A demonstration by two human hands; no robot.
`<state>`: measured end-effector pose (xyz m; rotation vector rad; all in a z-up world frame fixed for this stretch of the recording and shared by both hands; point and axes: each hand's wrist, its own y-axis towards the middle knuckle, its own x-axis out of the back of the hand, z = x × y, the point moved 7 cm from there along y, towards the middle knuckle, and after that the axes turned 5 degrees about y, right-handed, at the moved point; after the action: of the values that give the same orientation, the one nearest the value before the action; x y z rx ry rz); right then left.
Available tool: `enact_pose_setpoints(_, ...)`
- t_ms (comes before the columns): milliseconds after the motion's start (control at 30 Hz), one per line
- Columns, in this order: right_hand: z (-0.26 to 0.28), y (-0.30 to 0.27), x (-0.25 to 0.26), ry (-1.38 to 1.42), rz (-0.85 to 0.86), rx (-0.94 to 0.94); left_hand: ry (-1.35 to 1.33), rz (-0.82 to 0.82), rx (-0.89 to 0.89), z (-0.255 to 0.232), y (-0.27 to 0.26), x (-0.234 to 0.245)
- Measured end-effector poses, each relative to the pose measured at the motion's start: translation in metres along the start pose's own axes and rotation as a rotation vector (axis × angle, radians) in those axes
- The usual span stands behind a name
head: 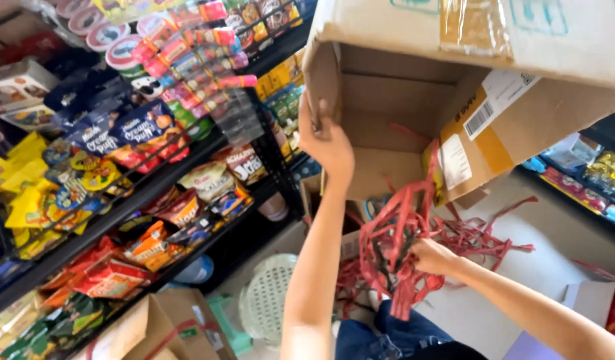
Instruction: The person reaches into a cardboard box to retrieve various packaged snack items and instant noodle cups, then places them onto store shelves.
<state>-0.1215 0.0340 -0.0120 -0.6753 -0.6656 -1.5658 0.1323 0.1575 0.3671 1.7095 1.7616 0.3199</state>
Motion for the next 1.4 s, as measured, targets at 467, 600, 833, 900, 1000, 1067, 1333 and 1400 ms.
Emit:
enact_pose_setpoints(467,-0.069,0.089,0.051,0.063,-0.533,-0.306,-0.193,-0.065,-0.081,-0.033,0.018,0.003)
enact_pose_setpoints(600,-0.092,0.123,0.064,0.193,-0.54,-0.171,-0.063,-0.104,-0.111,-0.05,0.022,0.014)
enact_pose_setpoints(833,-0.068,0.122,0.093,0.088,-0.43,-0.132,0.095,-0.225,-0.177,-0.044,0.033,0.054)
enact_pose_setpoints(900,-0.07,0.122,0.072,0.065,-0.178,-0.022,0.032,-0.291,-0.206,-0.039,0.04,0.069)
enact_pose_setpoints(1000,-0.194,0.07,-0.063,-0.628,0.44,0.408,0.111,-0.328,-0.209,-0.049,0.046,0.088)
enact_pose_setpoints(1067,-0.183,0.023,-0.067,-0.53,0.493,0.124,0.077,-0.33,-0.2,-0.055,0.049,0.095)
enact_pose_setpoints(1333,-0.224,-0.022,-0.027,-0.131,0.378,-0.297,0.006,-0.338,-0.213,-0.068,0.054,0.092)
enact_pose_setpoints(1400,-0.233,0.019,-0.01,-0.245,0.373,-0.22,0.007,-0.345,-0.213,-0.063,0.052,0.086)
